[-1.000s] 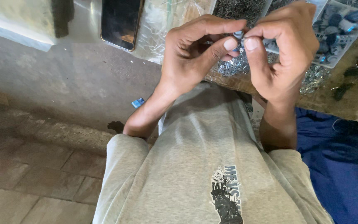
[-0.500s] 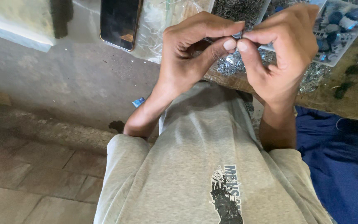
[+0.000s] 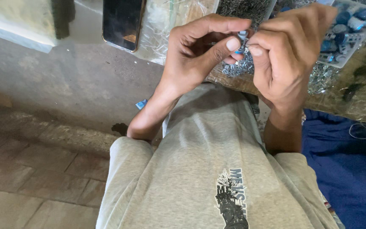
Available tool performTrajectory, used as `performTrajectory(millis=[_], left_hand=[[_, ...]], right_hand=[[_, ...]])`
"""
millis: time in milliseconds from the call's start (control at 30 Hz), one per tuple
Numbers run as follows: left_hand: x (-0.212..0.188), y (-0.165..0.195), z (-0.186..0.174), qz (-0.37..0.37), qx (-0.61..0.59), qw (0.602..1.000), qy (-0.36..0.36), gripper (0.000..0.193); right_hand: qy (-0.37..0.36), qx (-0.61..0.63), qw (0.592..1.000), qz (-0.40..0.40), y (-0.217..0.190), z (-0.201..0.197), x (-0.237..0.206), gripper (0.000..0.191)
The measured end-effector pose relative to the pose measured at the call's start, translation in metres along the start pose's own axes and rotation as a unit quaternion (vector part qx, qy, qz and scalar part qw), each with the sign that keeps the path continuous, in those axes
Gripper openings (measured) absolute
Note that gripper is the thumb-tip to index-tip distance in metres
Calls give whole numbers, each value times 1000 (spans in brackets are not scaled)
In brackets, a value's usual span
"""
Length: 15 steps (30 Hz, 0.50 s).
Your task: The person sits at a workbench assembling small metal fittings. They pick a metal body in one hand, insert a blue plastic component into it, press and twist the parts together by hand, then set the assembled fitting aside and repeat with new parts from a compartment tray.
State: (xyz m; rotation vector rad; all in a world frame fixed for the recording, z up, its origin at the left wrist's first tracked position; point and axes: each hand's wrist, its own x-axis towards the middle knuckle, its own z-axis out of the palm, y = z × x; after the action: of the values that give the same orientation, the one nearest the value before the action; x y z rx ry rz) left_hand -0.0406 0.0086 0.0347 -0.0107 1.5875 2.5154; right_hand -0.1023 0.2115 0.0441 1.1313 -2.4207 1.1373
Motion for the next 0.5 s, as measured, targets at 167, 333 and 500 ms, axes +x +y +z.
performTrajectory(millis=[167,333,500], left_hand=[[-1,1,-1,7,18,1000,-7,18],[-1,-3,-5,28,26,999,-31,16],[3,-11,-4,2,-27,998,-51,16]], right_hand=[[-25,-65,996,-61,5,-7,1,21],[-54,-25,998,-19,4,-13,-2,24],[53,9,996,69,8,-15,-30,30]])
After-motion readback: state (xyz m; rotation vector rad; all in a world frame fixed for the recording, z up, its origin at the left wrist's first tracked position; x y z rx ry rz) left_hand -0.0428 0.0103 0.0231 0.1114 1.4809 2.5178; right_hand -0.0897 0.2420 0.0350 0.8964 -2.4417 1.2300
